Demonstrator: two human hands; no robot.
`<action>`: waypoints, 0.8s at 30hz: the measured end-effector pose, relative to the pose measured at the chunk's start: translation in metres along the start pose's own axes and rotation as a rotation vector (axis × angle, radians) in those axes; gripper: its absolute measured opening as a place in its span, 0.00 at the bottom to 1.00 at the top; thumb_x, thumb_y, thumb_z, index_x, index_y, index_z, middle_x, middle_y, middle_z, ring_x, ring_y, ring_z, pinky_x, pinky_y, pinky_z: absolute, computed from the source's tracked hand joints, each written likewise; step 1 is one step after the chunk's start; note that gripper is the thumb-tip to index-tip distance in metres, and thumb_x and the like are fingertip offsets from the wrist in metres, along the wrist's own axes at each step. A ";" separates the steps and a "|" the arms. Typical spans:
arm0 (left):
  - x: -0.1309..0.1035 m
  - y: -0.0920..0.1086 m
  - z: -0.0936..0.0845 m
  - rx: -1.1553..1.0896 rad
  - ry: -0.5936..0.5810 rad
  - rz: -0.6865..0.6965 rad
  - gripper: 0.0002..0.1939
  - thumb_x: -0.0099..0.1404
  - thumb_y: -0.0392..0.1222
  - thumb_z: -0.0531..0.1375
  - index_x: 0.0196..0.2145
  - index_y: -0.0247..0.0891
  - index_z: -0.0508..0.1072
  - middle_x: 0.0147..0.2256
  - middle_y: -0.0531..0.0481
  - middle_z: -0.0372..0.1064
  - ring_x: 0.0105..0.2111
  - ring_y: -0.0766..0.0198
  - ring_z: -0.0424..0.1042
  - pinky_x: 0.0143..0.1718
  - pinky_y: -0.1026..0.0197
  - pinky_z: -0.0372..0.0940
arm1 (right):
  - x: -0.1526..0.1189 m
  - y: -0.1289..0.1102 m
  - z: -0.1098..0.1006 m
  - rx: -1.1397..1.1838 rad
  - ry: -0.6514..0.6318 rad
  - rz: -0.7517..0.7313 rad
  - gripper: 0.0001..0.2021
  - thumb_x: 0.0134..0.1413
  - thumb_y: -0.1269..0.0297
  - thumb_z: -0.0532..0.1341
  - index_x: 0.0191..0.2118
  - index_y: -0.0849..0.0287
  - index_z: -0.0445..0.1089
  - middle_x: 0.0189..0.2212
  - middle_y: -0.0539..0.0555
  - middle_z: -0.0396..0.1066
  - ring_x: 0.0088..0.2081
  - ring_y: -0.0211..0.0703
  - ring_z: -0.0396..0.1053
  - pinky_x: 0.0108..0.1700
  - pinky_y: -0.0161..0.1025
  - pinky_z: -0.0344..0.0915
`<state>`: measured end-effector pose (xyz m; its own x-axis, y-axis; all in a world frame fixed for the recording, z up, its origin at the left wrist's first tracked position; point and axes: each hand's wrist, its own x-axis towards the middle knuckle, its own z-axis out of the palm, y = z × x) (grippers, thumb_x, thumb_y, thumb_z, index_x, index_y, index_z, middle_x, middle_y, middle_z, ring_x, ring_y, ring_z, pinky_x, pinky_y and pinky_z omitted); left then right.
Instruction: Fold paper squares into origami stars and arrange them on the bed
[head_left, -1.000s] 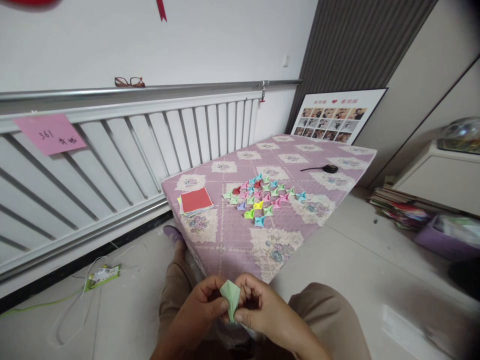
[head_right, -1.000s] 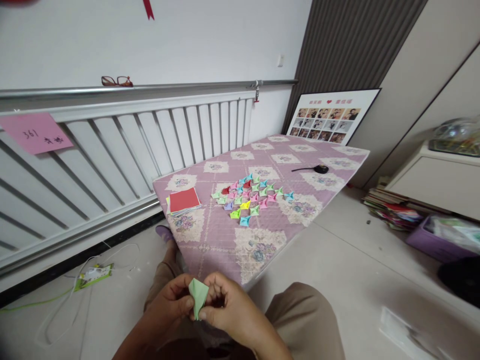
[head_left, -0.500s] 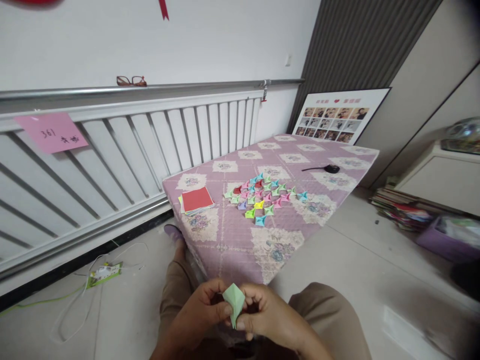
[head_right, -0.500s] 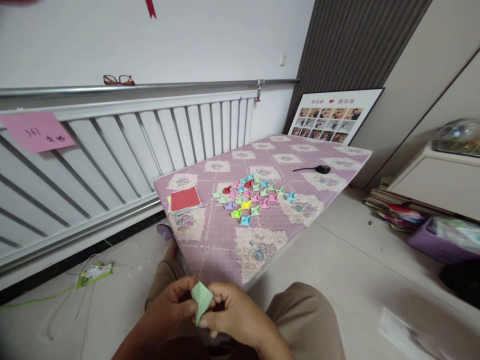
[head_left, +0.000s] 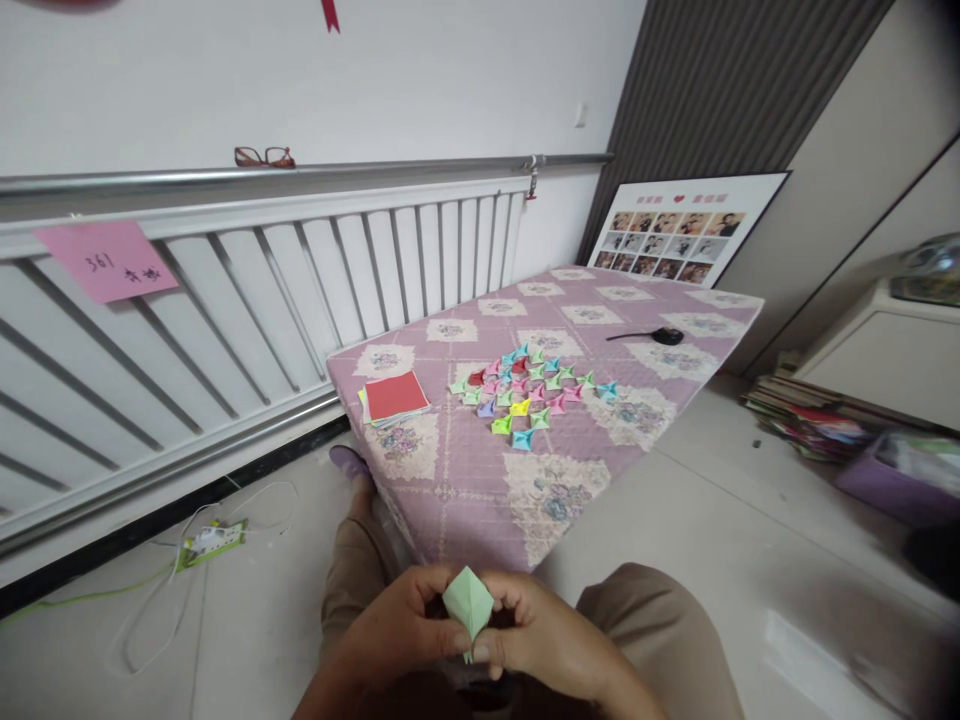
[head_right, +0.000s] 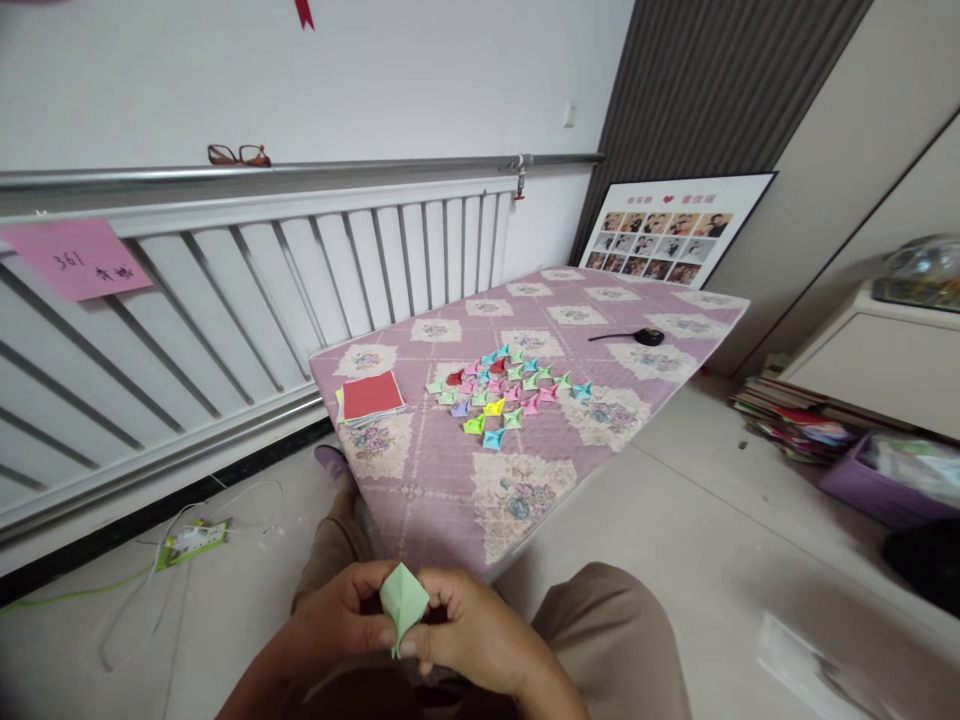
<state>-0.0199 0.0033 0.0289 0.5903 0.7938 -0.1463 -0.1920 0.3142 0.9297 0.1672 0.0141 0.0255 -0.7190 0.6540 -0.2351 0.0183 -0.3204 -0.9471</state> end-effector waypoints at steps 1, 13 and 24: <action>0.000 0.002 0.001 0.021 -0.010 0.000 0.18 0.52 0.48 0.68 0.34 0.31 0.75 0.28 0.48 0.68 0.31 0.61 0.67 0.36 0.60 0.61 | 0.000 0.001 -0.001 0.004 0.010 0.011 0.14 0.44 0.58 0.68 0.33 0.60 0.68 0.26 0.45 0.63 0.25 0.30 0.60 0.29 0.29 0.61; 0.002 0.008 -0.007 0.333 0.075 0.113 0.10 0.56 0.44 0.65 0.33 0.35 0.77 0.39 0.46 0.64 0.40 0.58 0.64 0.42 0.62 0.59 | -0.003 -0.012 0.000 -0.124 0.101 -0.022 0.09 0.50 0.60 0.63 0.31 0.59 0.66 0.26 0.45 0.62 0.26 0.32 0.61 0.30 0.31 0.60; 0.005 0.010 -0.001 0.654 0.184 0.097 0.02 0.56 0.33 0.59 0.29 0.35 0.72 0.27 0.54 0.66 0.29 0.66 0.62 0.31 0.66 0.55 | -0.003 -0.020 -0.002 -0.625 0.273 -0.217 0.04 0.54 0.67 0.60 0.28 0.57 0.69 0.29 0.48 0.65 0.36 0.40 0.63 0.37 0.34 0.57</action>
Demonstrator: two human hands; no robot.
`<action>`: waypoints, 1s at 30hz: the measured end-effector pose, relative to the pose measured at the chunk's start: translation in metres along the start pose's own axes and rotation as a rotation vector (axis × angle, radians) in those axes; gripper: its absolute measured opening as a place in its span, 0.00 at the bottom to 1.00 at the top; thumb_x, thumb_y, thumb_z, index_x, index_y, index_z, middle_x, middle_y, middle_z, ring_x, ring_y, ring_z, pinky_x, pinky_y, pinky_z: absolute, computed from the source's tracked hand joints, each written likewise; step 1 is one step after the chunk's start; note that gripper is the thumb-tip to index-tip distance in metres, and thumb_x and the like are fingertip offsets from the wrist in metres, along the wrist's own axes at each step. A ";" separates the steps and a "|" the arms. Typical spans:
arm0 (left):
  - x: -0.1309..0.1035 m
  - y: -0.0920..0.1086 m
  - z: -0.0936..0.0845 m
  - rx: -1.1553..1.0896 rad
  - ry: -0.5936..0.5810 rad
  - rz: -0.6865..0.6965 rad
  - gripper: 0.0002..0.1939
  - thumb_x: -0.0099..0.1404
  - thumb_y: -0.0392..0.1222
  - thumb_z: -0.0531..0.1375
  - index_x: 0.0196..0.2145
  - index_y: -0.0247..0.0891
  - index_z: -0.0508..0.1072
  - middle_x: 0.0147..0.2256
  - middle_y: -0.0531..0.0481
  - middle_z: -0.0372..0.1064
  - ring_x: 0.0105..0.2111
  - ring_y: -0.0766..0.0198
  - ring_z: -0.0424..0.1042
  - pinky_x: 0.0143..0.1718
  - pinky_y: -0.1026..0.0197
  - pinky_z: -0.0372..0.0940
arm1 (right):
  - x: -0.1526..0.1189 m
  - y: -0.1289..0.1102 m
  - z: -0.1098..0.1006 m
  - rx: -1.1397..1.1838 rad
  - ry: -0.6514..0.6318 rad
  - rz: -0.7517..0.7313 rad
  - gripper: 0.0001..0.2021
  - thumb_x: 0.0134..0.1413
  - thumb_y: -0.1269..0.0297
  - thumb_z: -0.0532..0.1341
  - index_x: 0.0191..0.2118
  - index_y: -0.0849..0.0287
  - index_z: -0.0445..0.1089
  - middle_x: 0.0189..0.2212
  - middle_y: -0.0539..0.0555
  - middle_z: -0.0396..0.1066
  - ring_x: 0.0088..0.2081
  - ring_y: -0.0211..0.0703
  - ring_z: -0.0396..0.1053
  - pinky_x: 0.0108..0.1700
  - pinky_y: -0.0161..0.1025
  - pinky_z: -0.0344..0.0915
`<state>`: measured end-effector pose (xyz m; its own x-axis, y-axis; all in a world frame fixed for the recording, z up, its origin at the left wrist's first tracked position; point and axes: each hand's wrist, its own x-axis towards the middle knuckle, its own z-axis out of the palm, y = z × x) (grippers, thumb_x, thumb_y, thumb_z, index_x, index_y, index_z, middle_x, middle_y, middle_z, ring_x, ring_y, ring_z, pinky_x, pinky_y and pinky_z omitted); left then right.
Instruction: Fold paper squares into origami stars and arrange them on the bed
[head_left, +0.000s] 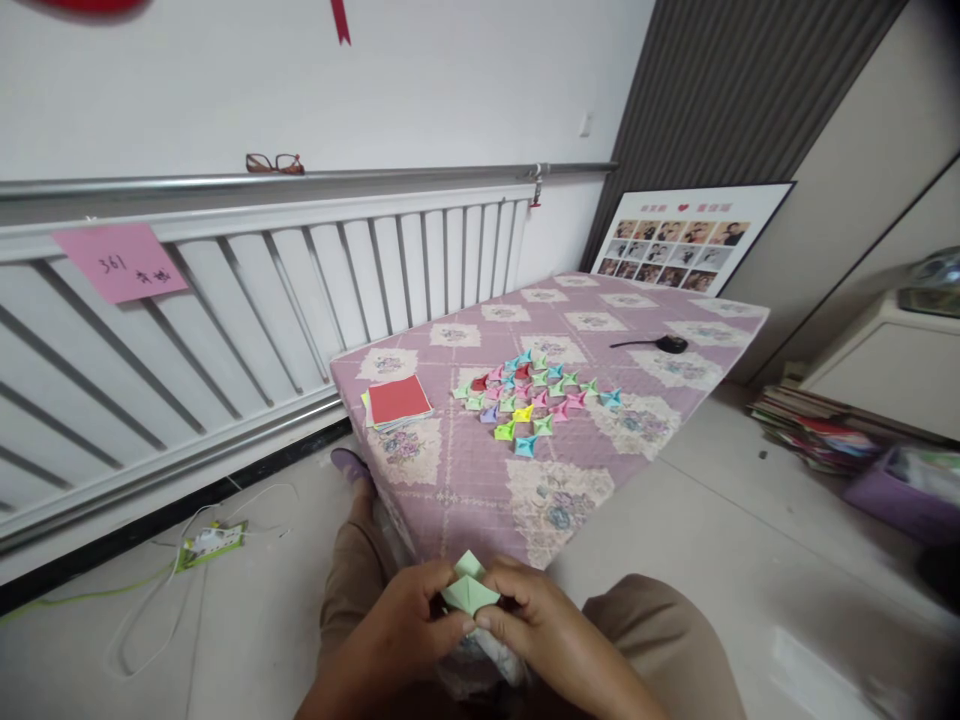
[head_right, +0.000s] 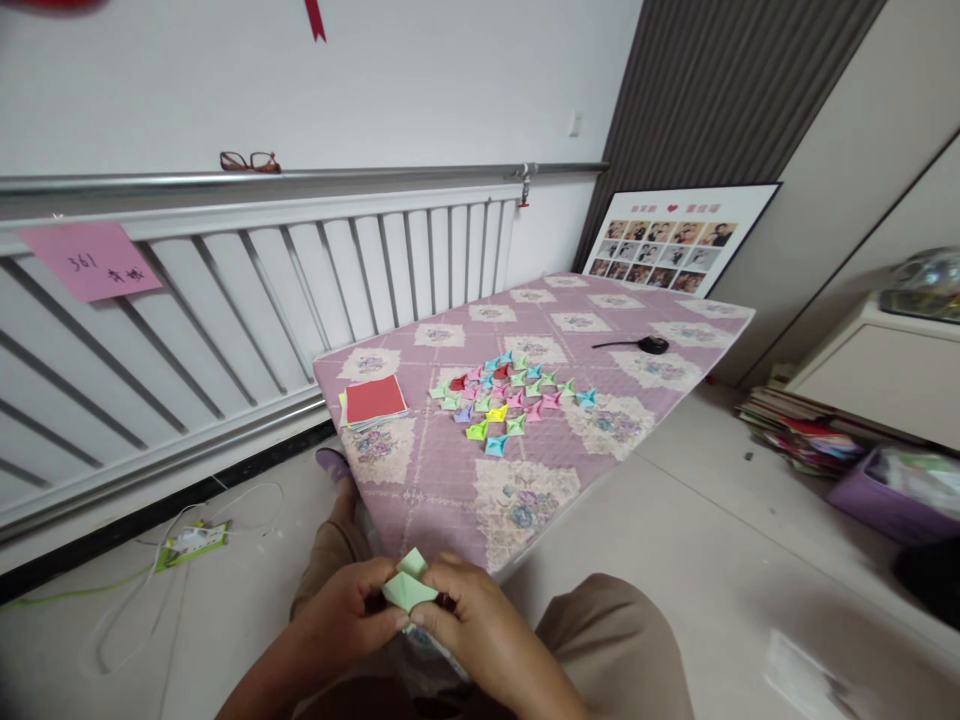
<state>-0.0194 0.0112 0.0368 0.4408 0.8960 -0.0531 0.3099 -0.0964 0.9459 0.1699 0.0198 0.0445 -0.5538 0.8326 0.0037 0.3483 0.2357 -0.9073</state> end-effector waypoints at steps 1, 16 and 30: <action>0.000 -0.001 0.002 0.021 0.017 0.001 0.02 0.56 0.33 0.58 0.28 0.35 0.71 0.26 0.54 0.65 0.28 0.66 0.61 0.29 0.66 0.55 | 0.000 0.000 0.000 0.002 0.002 -0.004 0.05 0.55 0.66 0.59 0.29 0.57 0.69 0.29 0.48 0.65 0.36 0.40 0.64 0.38 0.34 0.57; 0.007 -0.021 0.023 -0.283 0.259 -0.035 0.36 0.54 0.32 0.56 0.61 0.36 0.51 0.49 0.42 0.67 0.41 0.59 0.70 0.44 0.57 0.64 | 0.009 0.021 0.024 0.200 0.363 0.149 0.12 0.48 0.64 0.59 0.40 0.55 0.60 0.23 0.43 0.56 0.27 0.37 0.58 0.31 0.34 0.56; 0.006 -0.021 0.030 -0.296 0.143 -0.135 0.11 0.56 0.39 0.55 0.36 0.32 0.72 0.28 0.51 0.68 0.28 0.66 0.65 0.31 0.64 0.59 | 0.013 0.024 0.027 0.488 0.344 0.202 0.20 0.50 0.45 0.59 0.25 0.58 0.60 0.20 0.44 0.57 0.24 0.34 0.54 0.28 0.32 0.54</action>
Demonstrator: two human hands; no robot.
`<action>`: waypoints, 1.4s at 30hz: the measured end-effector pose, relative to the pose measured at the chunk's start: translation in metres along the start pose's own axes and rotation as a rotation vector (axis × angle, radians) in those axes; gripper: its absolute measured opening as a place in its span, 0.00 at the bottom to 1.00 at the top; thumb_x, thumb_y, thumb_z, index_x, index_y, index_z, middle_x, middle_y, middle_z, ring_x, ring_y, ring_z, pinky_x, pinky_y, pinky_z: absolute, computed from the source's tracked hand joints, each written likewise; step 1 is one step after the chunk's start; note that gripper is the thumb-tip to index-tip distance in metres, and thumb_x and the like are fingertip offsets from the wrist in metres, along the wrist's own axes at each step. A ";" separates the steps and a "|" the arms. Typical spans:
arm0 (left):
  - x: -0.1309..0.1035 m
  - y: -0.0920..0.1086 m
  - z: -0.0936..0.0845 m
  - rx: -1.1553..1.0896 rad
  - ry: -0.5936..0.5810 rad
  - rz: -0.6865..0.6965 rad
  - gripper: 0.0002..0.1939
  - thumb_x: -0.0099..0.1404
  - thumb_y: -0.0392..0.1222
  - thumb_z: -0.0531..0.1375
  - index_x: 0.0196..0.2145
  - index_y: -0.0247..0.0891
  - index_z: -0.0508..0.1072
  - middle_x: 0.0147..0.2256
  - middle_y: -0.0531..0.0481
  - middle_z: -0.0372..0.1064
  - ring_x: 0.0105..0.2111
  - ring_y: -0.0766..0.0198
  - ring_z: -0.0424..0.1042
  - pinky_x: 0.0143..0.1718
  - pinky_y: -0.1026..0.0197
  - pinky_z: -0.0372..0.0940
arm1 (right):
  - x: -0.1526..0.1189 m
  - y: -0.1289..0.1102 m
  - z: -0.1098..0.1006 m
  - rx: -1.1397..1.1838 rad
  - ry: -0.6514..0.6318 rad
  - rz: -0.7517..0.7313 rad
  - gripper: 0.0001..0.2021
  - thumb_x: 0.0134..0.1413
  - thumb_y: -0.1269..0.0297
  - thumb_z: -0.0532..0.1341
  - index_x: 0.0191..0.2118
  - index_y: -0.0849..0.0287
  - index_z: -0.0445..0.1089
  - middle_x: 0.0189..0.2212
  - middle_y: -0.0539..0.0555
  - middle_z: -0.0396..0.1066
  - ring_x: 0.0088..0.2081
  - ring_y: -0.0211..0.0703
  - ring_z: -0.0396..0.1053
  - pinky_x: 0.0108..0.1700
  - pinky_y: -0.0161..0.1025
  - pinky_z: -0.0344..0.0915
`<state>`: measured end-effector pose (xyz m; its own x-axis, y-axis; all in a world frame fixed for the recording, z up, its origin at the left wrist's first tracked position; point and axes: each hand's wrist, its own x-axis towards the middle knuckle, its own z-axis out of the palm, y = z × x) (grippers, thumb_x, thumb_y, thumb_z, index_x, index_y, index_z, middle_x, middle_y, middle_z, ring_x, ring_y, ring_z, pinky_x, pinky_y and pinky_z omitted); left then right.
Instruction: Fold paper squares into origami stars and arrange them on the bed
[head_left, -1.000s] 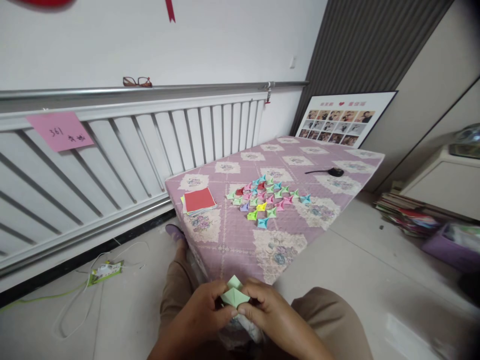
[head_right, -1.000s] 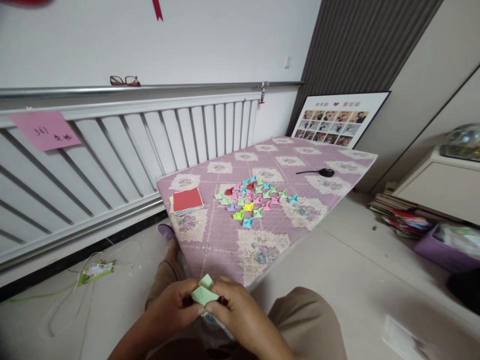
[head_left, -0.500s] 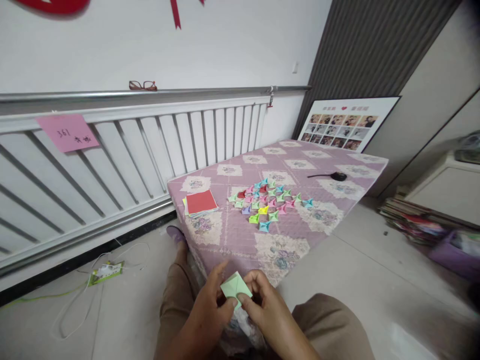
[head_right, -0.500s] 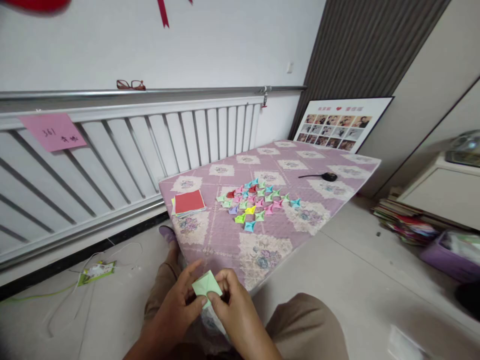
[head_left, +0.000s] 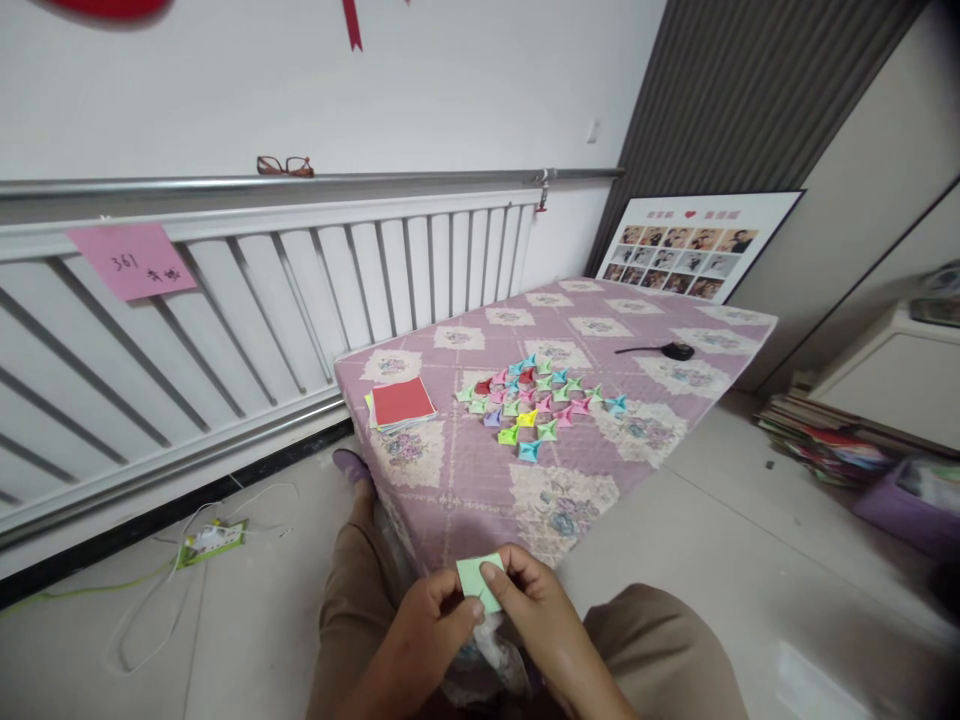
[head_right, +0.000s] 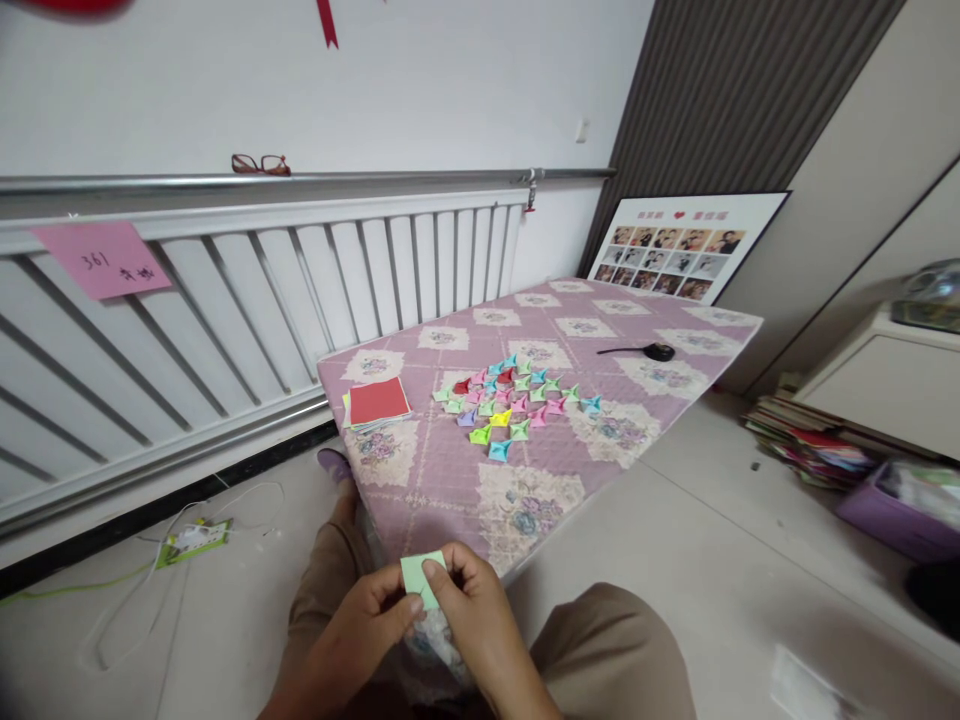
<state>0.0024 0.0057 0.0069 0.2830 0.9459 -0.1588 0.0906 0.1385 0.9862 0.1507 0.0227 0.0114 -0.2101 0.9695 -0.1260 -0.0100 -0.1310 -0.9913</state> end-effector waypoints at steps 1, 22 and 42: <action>0.000 0.000 0.000 0.024 0.002 -0.020 0.09 0.57 0.40 0.55 0.32 0.32 0.72 0.26 0.52 0.67 0.27 0.66 0.64 0.30 0.64 0.58 | 0.001 0.001 0.000 0.006 0.001 0.002 0.20 0.50 0.45 0.60 0.25 0.58 0.60 0.20 0.44 0.57 0.24 0.34 0.54 0.28 0.32 0.53; 0.021 -0.043 0.008 0.109 0.071 -0.150 0.09 0.57 0.41 0.54 0.31 0.34 0.70 0.23 0.54 0.65 0.23 0.67 0.63 0.26 0.65 0.57 | 0.023 0.040 -0.018 -0.080 0.047 0.021 0.14 0.49 0.52 0.60 0.27 0.59 0.64 0.21 0.45 0.60 0.25 0.35 0.57 0.29 0.33 0.56; 0.072 -0.044 -0.011 0.811 0.108 0.022 0.06 0.61 0.35 0.54 0.35 0.39 0.70 0.36 0.49 0.68 0.38 0.61 0.66 0.40 0.61 0.57 | 0.054 0.045 -0.039 -0.734 0.070 -0.197 0.05 0.48 0.71 0.57 0.31 0.55 0.68 0.29 0.50 0.67 0.33 0.42 0.64 0.38 0.38 0.58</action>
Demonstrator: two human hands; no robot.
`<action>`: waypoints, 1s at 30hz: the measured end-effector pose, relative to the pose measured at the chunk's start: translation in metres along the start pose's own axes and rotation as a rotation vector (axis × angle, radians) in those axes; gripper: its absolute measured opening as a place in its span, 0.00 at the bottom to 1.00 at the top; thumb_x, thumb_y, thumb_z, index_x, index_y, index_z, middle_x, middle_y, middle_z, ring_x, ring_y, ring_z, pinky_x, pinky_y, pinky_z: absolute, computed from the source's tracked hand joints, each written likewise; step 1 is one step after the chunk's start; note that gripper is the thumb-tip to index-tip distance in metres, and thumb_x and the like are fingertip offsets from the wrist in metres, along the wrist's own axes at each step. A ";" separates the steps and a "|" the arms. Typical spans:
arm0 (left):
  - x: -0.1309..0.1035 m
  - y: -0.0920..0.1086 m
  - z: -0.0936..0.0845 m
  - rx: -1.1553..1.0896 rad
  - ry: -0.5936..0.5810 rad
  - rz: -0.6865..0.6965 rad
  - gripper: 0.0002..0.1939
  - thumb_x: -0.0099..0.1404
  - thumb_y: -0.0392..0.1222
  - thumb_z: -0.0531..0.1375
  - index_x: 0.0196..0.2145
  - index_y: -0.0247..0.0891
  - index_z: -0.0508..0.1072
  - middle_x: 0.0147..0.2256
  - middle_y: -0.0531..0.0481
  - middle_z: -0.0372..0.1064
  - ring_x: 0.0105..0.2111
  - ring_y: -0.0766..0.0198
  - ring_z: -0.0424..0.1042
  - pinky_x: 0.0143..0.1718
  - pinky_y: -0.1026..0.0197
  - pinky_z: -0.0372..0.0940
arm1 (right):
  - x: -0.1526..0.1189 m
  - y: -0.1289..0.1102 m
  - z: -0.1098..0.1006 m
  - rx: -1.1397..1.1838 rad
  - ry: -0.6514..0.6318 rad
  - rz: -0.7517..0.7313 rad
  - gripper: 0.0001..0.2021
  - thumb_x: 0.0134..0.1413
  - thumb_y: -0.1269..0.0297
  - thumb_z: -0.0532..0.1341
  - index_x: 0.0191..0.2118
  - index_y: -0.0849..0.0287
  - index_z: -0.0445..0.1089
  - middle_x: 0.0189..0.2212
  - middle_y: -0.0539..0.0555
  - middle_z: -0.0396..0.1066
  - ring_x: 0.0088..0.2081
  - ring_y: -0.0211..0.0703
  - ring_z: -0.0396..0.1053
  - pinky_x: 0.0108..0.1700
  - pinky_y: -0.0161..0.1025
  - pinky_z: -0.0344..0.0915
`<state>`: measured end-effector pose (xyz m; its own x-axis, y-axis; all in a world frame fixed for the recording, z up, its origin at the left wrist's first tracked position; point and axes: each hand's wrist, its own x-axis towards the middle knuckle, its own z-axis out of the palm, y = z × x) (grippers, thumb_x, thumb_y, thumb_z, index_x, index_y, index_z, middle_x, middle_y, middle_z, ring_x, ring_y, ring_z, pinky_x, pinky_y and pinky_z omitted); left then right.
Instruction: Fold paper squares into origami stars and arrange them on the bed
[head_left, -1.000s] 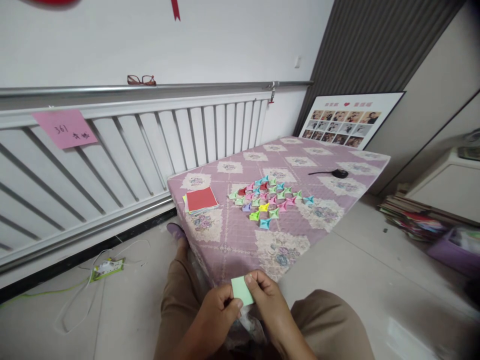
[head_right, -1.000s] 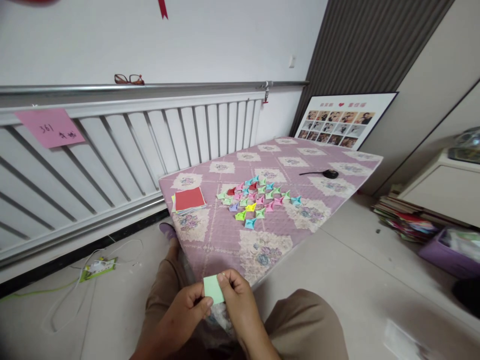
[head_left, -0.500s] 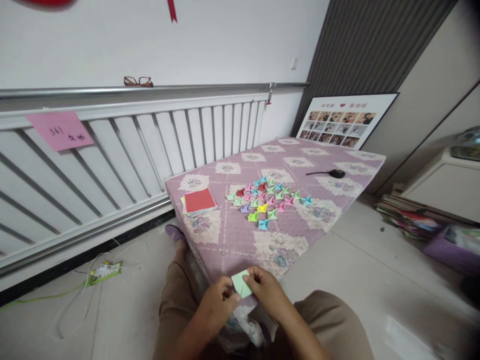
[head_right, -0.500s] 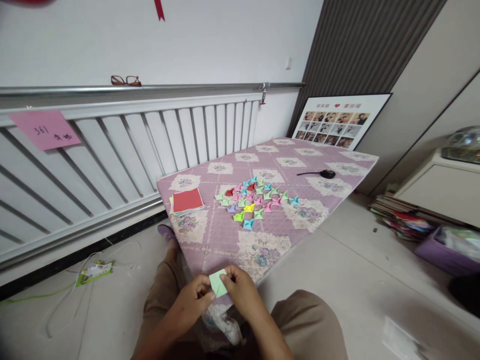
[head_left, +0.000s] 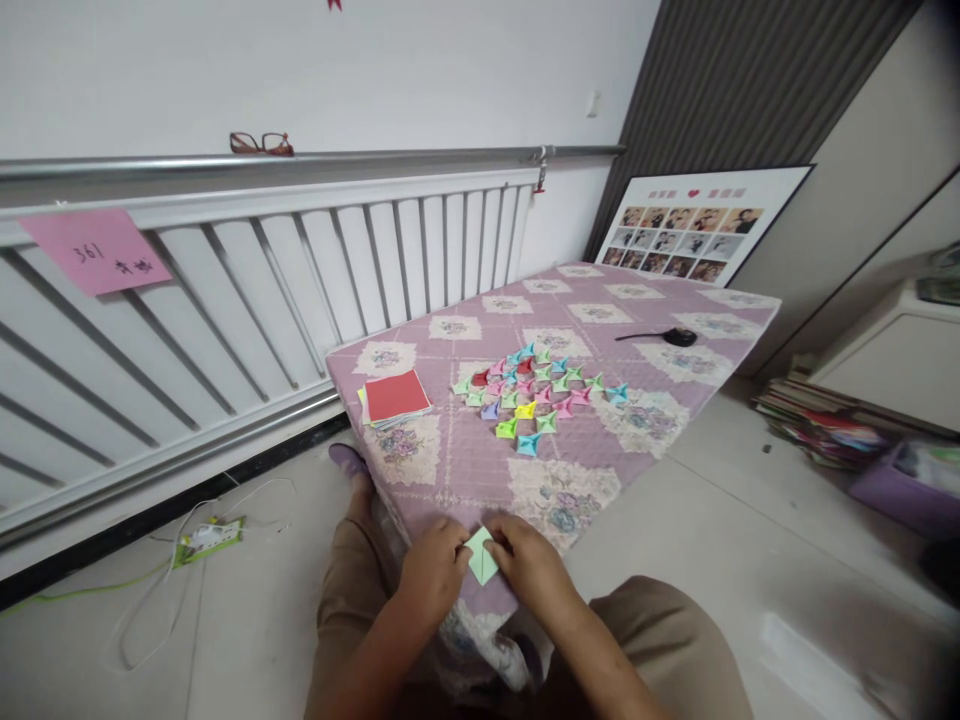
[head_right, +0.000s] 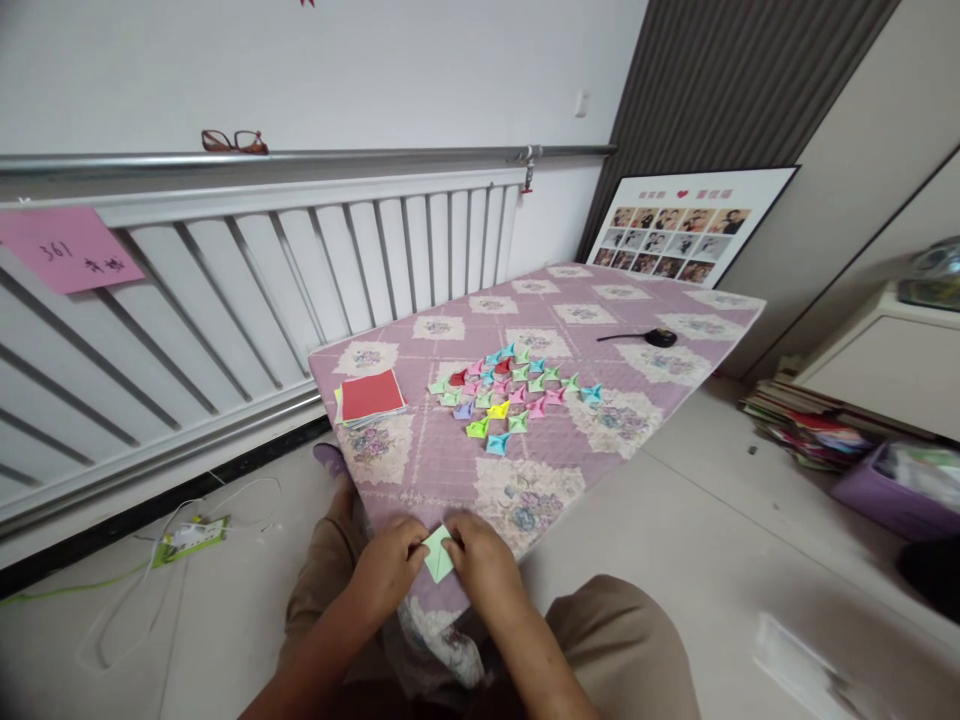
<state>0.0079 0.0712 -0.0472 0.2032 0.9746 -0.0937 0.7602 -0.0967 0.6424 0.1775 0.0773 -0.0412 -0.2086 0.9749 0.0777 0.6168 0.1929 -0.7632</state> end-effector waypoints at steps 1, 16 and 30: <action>0.001 0.000 0.000 0.026 -0.002 0.001 0.06 0.61 0.35 0.54 0.35 0.39 0.70 0.37 0.49 0.67 0.38 0.61 0.66 0.40 0.61 0.57 | -0.001 0.001 -0.002 -0.041 -0.006 -0.034 0.05 0.49 0.71 0.57 0.32 0.55 0.69 0.30 0.51 0.68 0.35 0.43 0.65 0.39 0.38 0.59; 0.010 0.001 -0.017 0.178 -0.117 0.121 0.04 0.62 0.35 0.54 0.34 0.39 0.68 0.36 0.52 0.66 0.37 0.64 0.65 0.37 0.63 0.56 | -0.001 0.015 -0.002 -0.242 -0.035 -0.175 0.05 0.50 0.73 0.61 0.28 0.57 0.66 0.30 0.51 0.67 0.34 0.42 0.65 0.35 0.36 0.59; -0.001 -0.007 -0.007 0.451 -0.129 0.265 0.12 0.69 0.38 0.49 0.37 0.39 0.71 0.39 0.49 0.66 0.37 0.62 0.65 0.35 0.61 0.58 | -0.019 0.029 0.015 -0.505 0.053 -0.372 0.12 0.62 0.66 0.52 0.28 0.57 0.67 0.26 0.52 0.64 0.31 0.43 0.61 0.36 0.39 0.58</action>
<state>-0.0013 0.0726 -0.0464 0.4770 0.8749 -0.0840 0.8562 -0.4410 0.2692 0.1878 0.0629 -0.0742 -0.4487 0.8339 0.3214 0.7952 0.5367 -0.2822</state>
